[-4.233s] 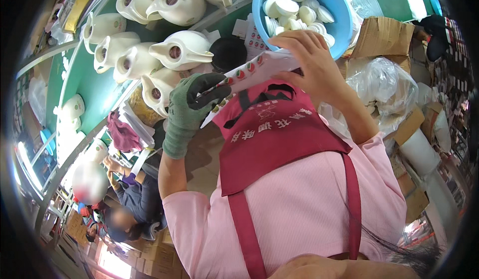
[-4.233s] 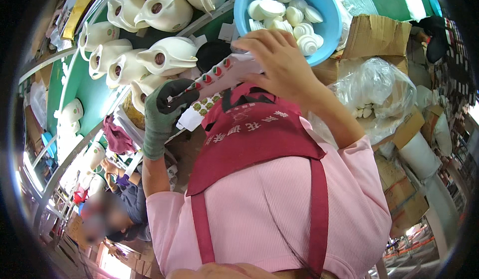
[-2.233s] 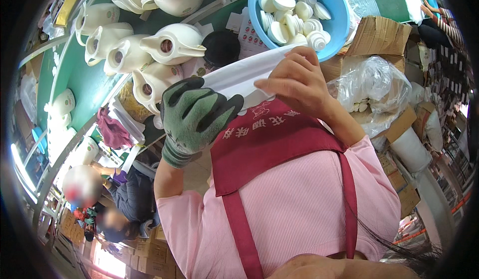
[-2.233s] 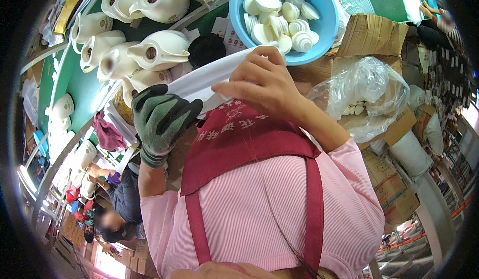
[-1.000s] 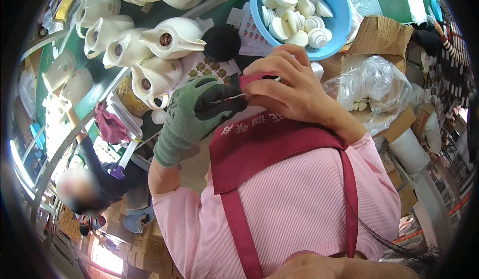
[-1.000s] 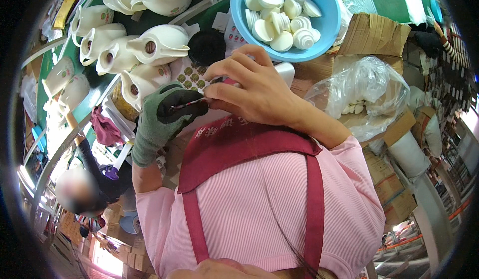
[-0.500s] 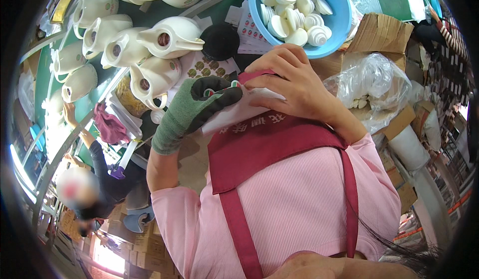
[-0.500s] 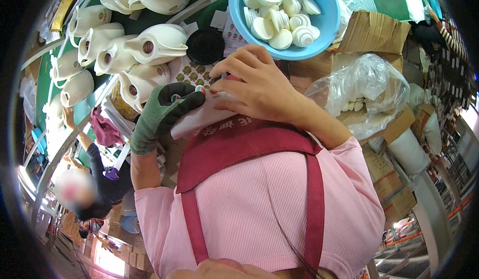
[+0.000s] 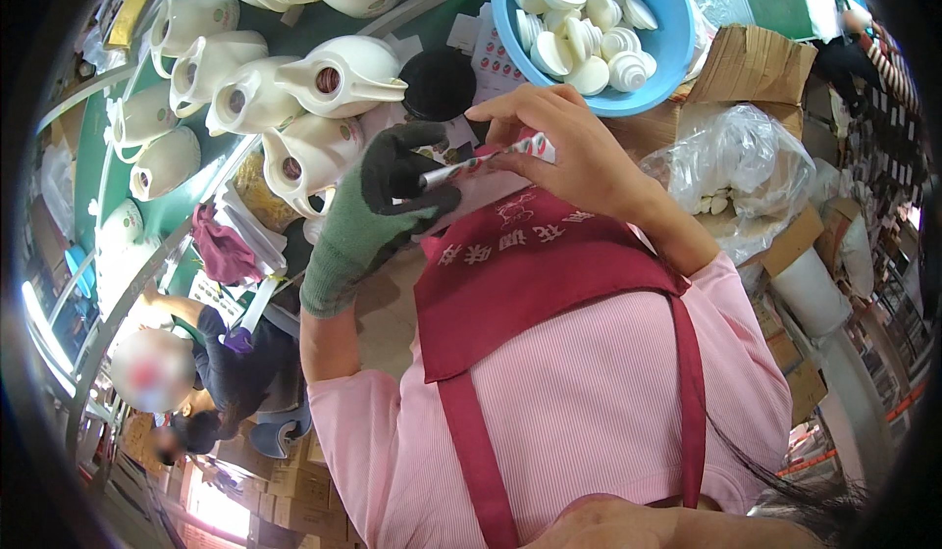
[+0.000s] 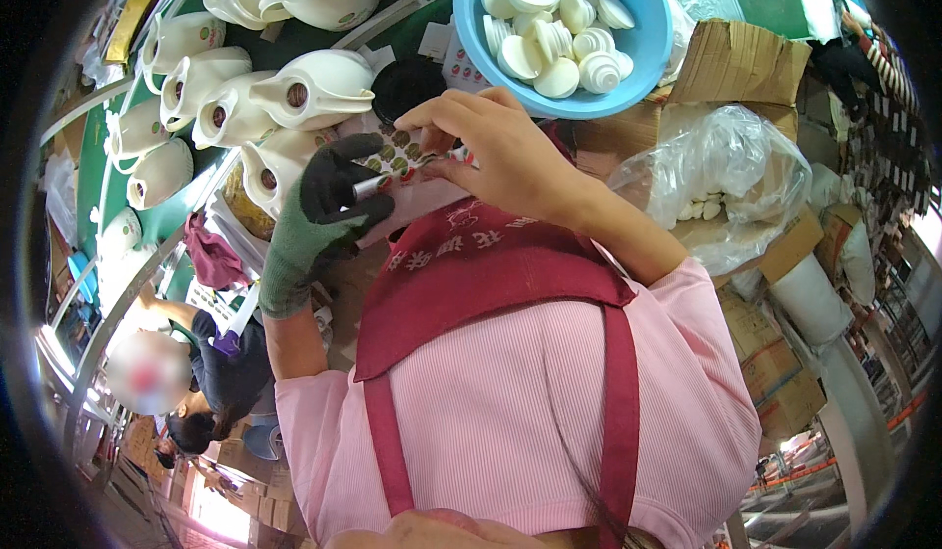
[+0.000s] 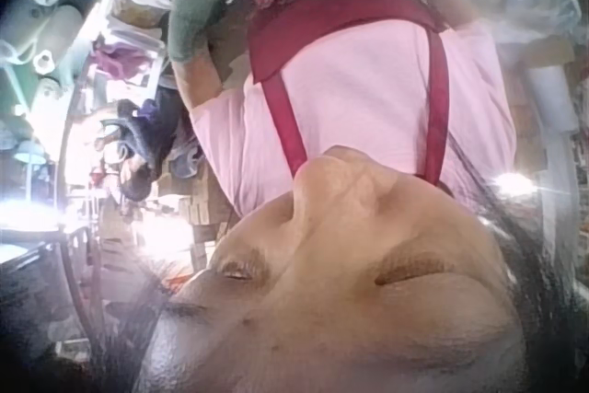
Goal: The person assembles white ceramic pitchers by picking up each body, applying a small sticker to the side, and inserting a white plastic stopper into the spout. The finished pitchers are placed on a green conveyor belt. The person repeats this process for multiple units.
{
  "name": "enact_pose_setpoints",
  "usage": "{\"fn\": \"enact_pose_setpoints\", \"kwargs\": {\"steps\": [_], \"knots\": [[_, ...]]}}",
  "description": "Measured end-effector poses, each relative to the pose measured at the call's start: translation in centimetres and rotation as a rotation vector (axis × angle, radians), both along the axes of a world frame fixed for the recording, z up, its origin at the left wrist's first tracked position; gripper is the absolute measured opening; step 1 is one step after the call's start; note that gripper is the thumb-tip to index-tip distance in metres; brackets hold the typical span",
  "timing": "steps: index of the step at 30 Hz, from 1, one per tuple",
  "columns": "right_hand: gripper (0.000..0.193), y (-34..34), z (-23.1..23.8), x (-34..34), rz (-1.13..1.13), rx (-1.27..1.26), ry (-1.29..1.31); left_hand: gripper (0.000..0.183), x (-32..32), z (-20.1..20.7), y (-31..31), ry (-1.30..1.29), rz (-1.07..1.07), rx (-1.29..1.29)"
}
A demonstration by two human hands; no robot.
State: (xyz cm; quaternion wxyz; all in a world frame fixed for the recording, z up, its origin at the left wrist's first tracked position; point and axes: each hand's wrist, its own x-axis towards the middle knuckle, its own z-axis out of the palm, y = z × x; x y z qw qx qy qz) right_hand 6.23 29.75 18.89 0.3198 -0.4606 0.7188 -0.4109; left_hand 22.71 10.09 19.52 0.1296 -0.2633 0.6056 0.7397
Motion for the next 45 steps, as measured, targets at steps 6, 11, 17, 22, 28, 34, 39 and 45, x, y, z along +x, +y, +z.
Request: {"fn": "enact_pose_setpoints", "kwargs": {"steps": [6, 11, 17, 22, 28, 34, 39, 45], "knots": [[0.031, -0.6, 0.0, 0.7, 0.047, -0.077, 0.116, 0.037, 1.1, 0.0, 0.4, 0.036, 0.035, -0.29], [0.021, -0.7, 0.8, 0.9, 0.045, -0.051, 0.088, 0.031, 0.9, 1.5, 1.3, 0.135, 0.021, -0.386], [0.025, -0.7, 0.8, 1.1, -0.051, -0.216, 0.255, 0.03, 0.5, 1.1, 1.4, 0.13, 0.077, -0.301], [0.026, -0.9, -0.1, 1.5, -0.098, -0.271, 0.342, 0.028, 0.1, 0.6, 1.3, 0.065, 0.166, -0.024], [0.028, -0.9, -0.3, 1.4, -0.12, -0.246, 0.431, 0.028, 0.6, -0.8, 1.6, -0.002, 0.224, 0.096], [0.031, -1.1, 0.0, 1.5, -0.234, -0.225, 0.425, 0.027, -0.1, 0.1, 2.0, -0.036, 0.196, -0.077], [0.038, -0.3, -0.5, 0.6, -0.114, -0.184, 0.419, 0.025, 0.1, 0.0, 2.3, 0.035, 0.267, -0.096], [0.044, -0.5, 0.5, 0.8, -0.094, -0.109, 0.324, 0.027, 0.7, -0.8, 2.0, 0.04, 0.257, -0.11]]}}
